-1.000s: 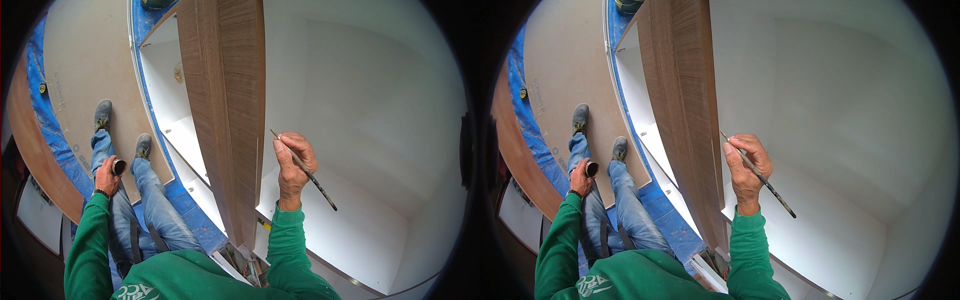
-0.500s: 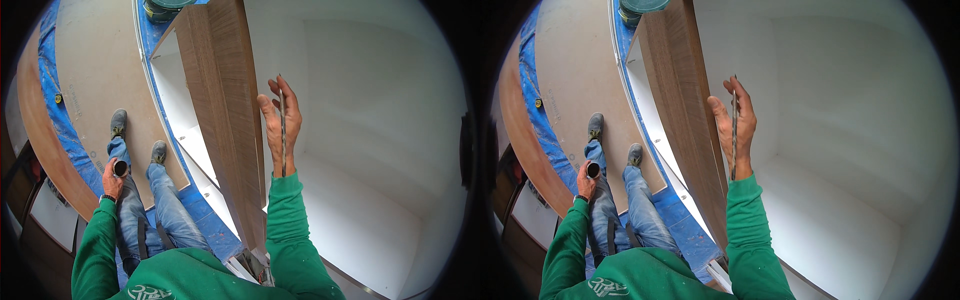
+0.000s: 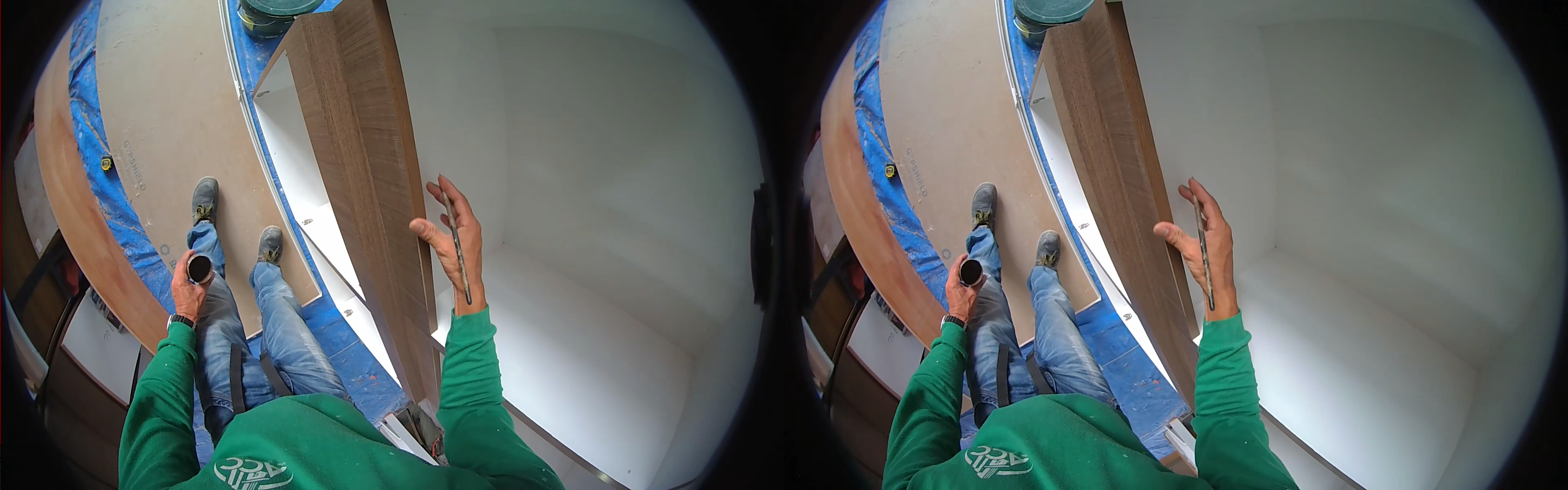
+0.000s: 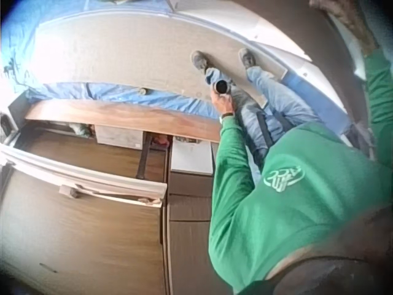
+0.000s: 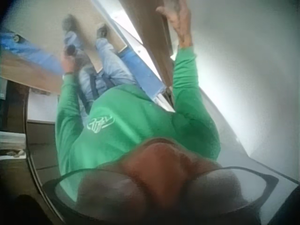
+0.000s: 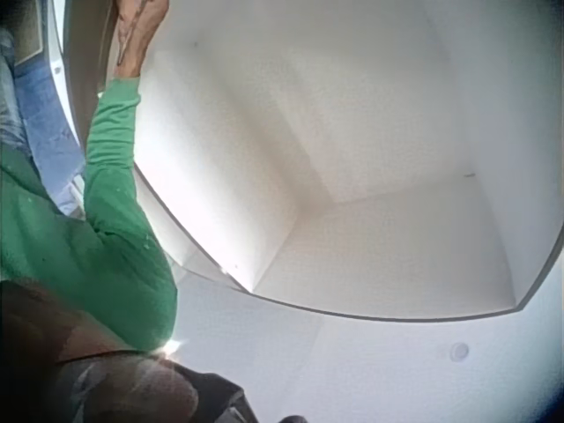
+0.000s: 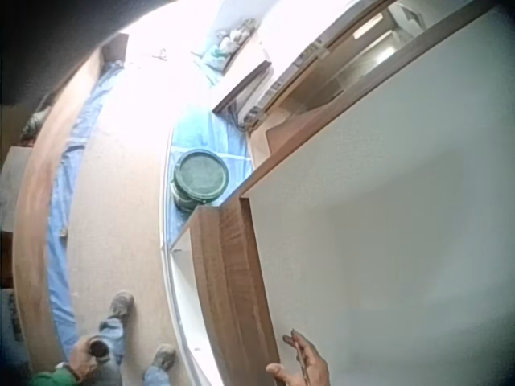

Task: The person paints the edges of a wooden cabinet using a small brush, frequently dipping the brush into a small container of paint held in their other hand, and later wipes the top surface of the cabinet with their hand.

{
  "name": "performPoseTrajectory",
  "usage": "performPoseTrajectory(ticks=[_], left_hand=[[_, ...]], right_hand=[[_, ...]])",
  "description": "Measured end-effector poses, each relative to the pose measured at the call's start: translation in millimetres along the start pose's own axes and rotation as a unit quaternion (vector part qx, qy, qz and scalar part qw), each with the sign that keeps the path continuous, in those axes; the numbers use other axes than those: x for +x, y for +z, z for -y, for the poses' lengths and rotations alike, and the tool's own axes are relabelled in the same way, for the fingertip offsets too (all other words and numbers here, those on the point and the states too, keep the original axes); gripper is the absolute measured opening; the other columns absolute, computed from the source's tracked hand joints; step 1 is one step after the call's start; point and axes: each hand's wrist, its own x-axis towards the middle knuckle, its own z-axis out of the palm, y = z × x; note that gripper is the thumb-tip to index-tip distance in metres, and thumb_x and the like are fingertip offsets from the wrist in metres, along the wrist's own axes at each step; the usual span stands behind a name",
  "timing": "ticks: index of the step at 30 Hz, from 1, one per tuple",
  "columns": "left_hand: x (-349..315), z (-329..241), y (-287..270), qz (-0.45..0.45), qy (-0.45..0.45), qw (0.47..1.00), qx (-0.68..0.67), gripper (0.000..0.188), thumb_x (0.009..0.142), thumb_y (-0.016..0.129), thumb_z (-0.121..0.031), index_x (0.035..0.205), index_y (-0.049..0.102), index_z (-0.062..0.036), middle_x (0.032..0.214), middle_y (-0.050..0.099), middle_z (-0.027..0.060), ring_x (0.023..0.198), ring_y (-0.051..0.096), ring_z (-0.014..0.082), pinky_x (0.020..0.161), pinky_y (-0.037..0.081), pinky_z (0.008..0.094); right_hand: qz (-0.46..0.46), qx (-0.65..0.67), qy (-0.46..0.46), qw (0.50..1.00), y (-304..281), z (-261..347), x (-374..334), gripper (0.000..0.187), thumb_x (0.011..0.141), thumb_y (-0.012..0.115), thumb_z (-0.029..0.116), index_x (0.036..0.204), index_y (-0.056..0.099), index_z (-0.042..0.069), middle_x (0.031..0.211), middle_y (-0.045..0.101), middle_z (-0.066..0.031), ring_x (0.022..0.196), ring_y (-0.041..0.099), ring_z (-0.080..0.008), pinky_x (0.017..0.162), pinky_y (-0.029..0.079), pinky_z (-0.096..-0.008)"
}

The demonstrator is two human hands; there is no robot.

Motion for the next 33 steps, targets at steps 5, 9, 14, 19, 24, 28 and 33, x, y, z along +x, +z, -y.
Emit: performPoseTrajectory(ticks=[5,9,14,19,24,28,33], left_hand=[[5.5,-70.0,-14.1,-0.006,0.021,0.999,-0.036,0.066,0.077,0.089,-0.008,0.136,0.061,-0.0060,0.130,0.068,0.0157,0.119,0.067,0.0326,0.104,0.053,0.0399],[13.4,-151.4,-21.6,0.010,0.119,0.989,-0.093,0.066,0.080,0.087,-0.003,0.139,0.058,-0.0058,0.129,0.066,0.0128,0.117,0.066,0.0241,0.102,0.052,0.0342],[5.1,-245.9,-17.7,-0.009,0.218,0.969,-0.117,0.070,0.078,0.085,0.002,0.142,0.057,-0.0051,0.132,0.066,0.0146,0.122,0.065,0.0263,0.105,0.051,0.0345],[-31.1,-310.3,-25.0,0.010,0.251,0.955,-0.157,0.081,0.075,0.087,0.003,0.148,0.052,-0.0054,0.134,0.066,0.0151,0.123,0.066,0.0277,0.104,0.054,0.0362],[-74.8,-330.7,-32.5,0.003,0.210,0.959,-0.190,0.077,0.073,0.091,0.002,0.141,0.056,-0.0060,0.133,0.067,0.0148,0.121,0.068,0.0284,0.100,0.057,0.0346],[-95.6,-339.6,-43.4,-0.047,0.272,0.956,-0.100,0.074,0.071,0.090,0.003,0.137,0.059,-0.0065,0.134,0.066,0.0163,0.123,0.067,0.0311,0.099,0.058,0.0369],[-104.6,-339.4,-56.1,-0.048,0.277,0.956,-0.085,0.075,0.068,0.091,0.003,0.136,0.060,-0.0065,0.134,0.066,0.0151,0.124,0.066,0.0313,0.099,0.059,0.0381]], right_hand=[[-0.107,0.084,-0.033,0.990,-20.5,-2.4,-37.7,0.079,0.094,0.075,0.055,0.150,0.054,0.003,0.137,0.067,-0.0153,0.125,0.063,-0.0265,0.114,0.044,-0.0458],[-0.115,0.216,-0.105,0.964,-28.3,-3.8,-69.7,0.070,0.100,0.069,0.051,0.146,0.055,0.000,0.110,0.069,-0.0091,0.101,0.064,-0.0176,0.096,0.051,-0.0372],[0.003,0.311,-0.102,0.945,-8.6,43.3,-123.4,0.035,0.091,0.086,0.018,0.110,0.061,0.002,0.091,0.064,-0.0049,0.079,0.061,-0.0103,0.072,0.051,-0.0230],[0.083,0.231,-0.227,0.942,-2.7,65.6,-145.3,0.025,0.079,0.093,0.013,0.093,0.074,0.003,0.081,0.073,-0.0099,0.070,0.069,-0.0170,0.061,0.053,-0.0270],[0.096,0.141,-0.261,0.950,-9.9,88.4,-157.7,0.015,0.085,0.082,0.003,0.097,0.074,0.001,0.083,0.073,-0.0104,0.072,0.073,-0.0185,0.064,0.058,-0.0299],[0.095,0.120,-0.254,0.955,-8.4,89.0,-168.8,0.013,0.084,0.080,0.000,0.096,0.074,0.000,0.082,0.073,-0.0105,0.071,0.073,-0.0186,0.063,0.058,-0.0303],[0.099,0.102,-0.310,0.940,2.3,96.7,-169.3,0.014,0.083,0.080,-0.002,0.096,0.073,-0.001,0.082,0.073,-0.0125,0.069,0.072,-0.0212,0.059,0.056,-0.0324]])
